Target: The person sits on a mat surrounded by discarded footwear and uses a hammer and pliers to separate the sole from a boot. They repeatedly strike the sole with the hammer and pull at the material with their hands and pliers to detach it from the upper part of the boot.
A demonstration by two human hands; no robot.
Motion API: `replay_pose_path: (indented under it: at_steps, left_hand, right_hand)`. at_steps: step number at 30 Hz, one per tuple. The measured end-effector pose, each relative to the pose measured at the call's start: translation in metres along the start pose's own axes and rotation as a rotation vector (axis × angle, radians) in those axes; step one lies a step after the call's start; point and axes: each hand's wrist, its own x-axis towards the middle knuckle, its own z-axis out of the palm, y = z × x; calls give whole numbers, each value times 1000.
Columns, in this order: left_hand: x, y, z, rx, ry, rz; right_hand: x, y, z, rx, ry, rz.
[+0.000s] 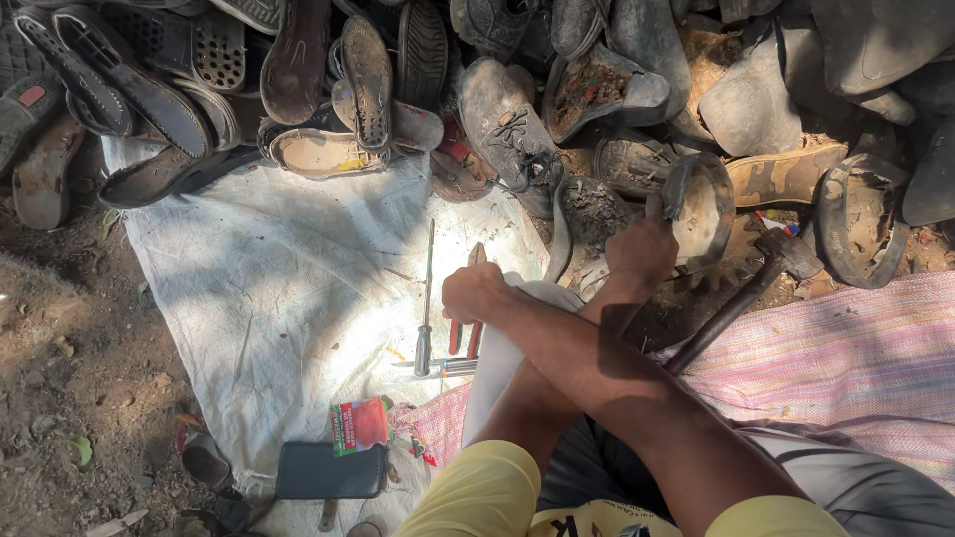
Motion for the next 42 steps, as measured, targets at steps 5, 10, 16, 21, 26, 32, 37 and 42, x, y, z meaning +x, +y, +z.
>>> replay_pose_path:
  at_steps: [5,10,16,21,26,32,37,42]
  left_hand:
    - [-5,-1,3,1,-104,-84]
    - [9,-7,8,20,-102,-85]
    - [7,-5,12,62,-115,-88]
    - [2,-13,14,40,-48,-74]
    - [4,-26,16,57,-34,-17]
    - [18,-23,8,82,-21,-2]
    - [32,-19,-15,201,-86,45]
    - [34,-5,-25,345,30,177]
  right_hand:
    - [26,-2,28,-64,-194,71]
    - [40,5,13,89,-326,261]
    - [60,13,48,336,-93,293]
    - [105,18,74,296,-39,320]
    - [106,17,68,603,377,496]
    - [13,37,-12,1165,415,210]
    - [-155,96,-15,1650,885,-143]
    - [-274,186,82,1957,1198,-55]
